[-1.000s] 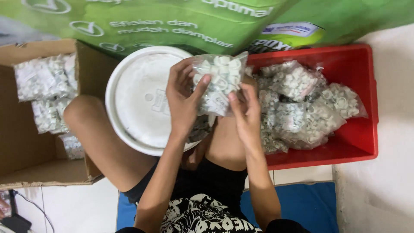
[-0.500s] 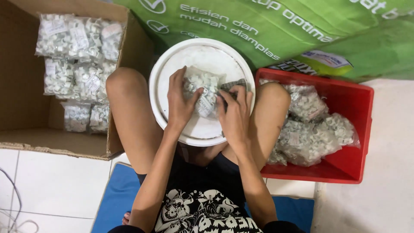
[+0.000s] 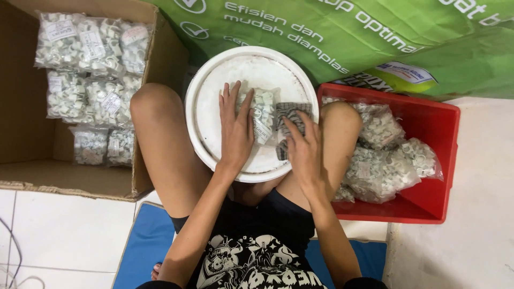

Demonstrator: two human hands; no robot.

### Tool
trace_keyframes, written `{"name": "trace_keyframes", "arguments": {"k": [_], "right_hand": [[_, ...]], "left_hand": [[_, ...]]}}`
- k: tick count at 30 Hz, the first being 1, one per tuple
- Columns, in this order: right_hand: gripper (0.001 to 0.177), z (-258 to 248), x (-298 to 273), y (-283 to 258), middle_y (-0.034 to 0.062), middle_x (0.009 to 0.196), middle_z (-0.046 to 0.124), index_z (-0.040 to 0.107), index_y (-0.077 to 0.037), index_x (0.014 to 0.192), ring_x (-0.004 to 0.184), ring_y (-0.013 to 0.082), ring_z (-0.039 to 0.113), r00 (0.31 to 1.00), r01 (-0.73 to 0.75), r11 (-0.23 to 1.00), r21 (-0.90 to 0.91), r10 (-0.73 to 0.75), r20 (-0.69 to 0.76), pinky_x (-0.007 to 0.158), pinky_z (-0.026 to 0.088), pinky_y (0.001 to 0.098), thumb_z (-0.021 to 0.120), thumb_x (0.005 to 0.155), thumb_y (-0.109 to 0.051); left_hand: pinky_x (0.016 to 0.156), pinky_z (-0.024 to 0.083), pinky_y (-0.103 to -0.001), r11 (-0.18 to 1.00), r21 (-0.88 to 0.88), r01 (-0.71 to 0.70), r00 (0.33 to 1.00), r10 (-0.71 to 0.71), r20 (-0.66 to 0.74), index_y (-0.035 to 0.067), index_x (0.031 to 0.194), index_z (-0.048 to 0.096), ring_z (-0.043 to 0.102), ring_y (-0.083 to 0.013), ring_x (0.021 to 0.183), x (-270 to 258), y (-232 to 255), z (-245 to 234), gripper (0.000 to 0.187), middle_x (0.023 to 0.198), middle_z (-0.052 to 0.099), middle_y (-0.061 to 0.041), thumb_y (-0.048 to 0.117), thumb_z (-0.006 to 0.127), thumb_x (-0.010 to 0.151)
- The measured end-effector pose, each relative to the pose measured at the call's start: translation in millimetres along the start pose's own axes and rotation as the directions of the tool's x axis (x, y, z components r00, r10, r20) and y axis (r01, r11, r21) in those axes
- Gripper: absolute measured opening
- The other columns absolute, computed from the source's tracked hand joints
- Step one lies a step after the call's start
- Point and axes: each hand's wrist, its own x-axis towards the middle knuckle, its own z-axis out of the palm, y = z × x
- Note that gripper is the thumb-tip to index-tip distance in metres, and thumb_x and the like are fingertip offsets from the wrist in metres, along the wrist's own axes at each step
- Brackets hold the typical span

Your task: The person sits on the floor and repeatedly wipes small plastic parts inside clear bags using a cloth on a white bucket lid. They transfer the bags from a red bin to a cardboard box after wiping.

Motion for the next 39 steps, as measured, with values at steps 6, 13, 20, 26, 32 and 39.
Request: {"name": "trace_keyframes", "arguments": {"k": [6, 13, 20, 26, 32, 39], "right_hand": [[0.055, -55.1, 34.9, -34.3, 0.0174, 0.150, 0.054, 0.064, -0.013, 0.156, 0.147, 0.0422, 0.052, 0.934, -0.255, 0.938, 0.236, 0.302, -0.190, 0.120, 0.043, 0.0602, 0.070, 0.106, 0.010], [0.055, -27.8, 55.1, -89.2, 0.0306, 0.179, 0.012, 0.043, -0.016, 0.172, 0.140, 0.0601, 0.045, 0.993, -0.098, 0.988, 0.116, 0.090, 0.078, 0.114, 0.042, 0.0700, 0.043, 0.121, -0.037], [0.111, -48.6, 38.3, -65.2, 0.0257, 0.178, 0.024, 0.013, -0.006, 0.180, 0.138, 0.0418, 0.044, 0.971, -0.028, 0.959, 0.281, -0.040, 0.234, 0.115, 0.042, 0.0488, 0.074, 0.088, 0.007], [0.090, -14.2, 37.3, -56.7, 0.0142, 0.178, 0.031, 0.053, -0.009, 0.161, 0.163, 0.0506, 0.017, 0.995, 0.043, 0.960, 0.277, -0.067, 0.078, 0.128, 0.028, 0.0631, 0.075, 0.078, 0.016], [0.083, 11.9, 41.1, -64.9, 0.0157, 0.180, 0.033, 0.044, -0.008, 0.167, 0.165, 0.0478, 0.027, 1.000, 0.018, 0.942, 0.334, -0.009, -0.027, 0.131, 0.037, 0.0563, 0.052, 0.092, 0.026], [0.106, 29.8, 63.3, -57.8, 0.0261, 0.177, 0.038, 0.012, 0.001, 0.178, 0.164, 0.0498, 0.031, 1.000, -0.014, 0.949, 0.316, 0.021, -0.018, 0.135, 0.029, 0.0576, 0.055, 0.086, 0.033]], "left_hand": [[0.140, 0.018, -0.060, 0.998, -0.050, 0.034, 0.999, -0.035, -0.028, 0.000, 0.157, 0.058, 0.019, -0.0506, 0.167, -2.1, 8.7, 10.4, 0.043, 0.169, 0.042, -0.024, 0.002, 0.054, 0.114], [0.143, 0.010, -0.056, 0.997, -0.077, 0.006, 0.997, 0.000, 0.083, -0.002, 0.166, 0.045, 0.004, -0.0491, 0.169, 5.7, 12.3, 0.4, 0.049, 0.180, 0.026, -0.023, 0.001, 0.048, 0.117], [0.141, 0.002, -0.060, 0.975, -0.219, -0.038, 0.991, 0.065, 0.120, -0.009, 0.168, 0.036, 0.007, -0.0511, 0.168, 14.7, 35.0, -20.9, 0.057, 0.179, 0.027, -0.029, -0.014, 0.038, 0.111], [0.142, 0.005, -0.055, 0.981, -0.183, -0.061, 0.983, 0.091, 0.160, -0.003, 0.171, 0.037, 0.006, -0.0443, 0.171, 8.6, 2.5, -5.5, 0.075, 0.183, 0.028, -0.018, -0.025, 0.041, 0.099], [0.142, 0.006, -0.056, 0.977, -0.165, -0.132, 0.972, 0.161, 0.172, -0.007, 0.168, 0.039, 0.008, -0.0451, 0.171, 10.4, -13.8, 1.7, 0.073, 0.183, 0.027, -0.019, -0.028, 0.041, 0.098], [0.143, 0.007, -0.058, 0.980, -0.122, -0.157, 0.969, 0.176, 0.173, -0.008, 0.170, 0.034, 0.006, -0.0462, 0.171, 9.1, -14.7, 3.3, 0.076, 0.185, 0.020, -0.019, -0.028, 0.041, 0.097]]}}
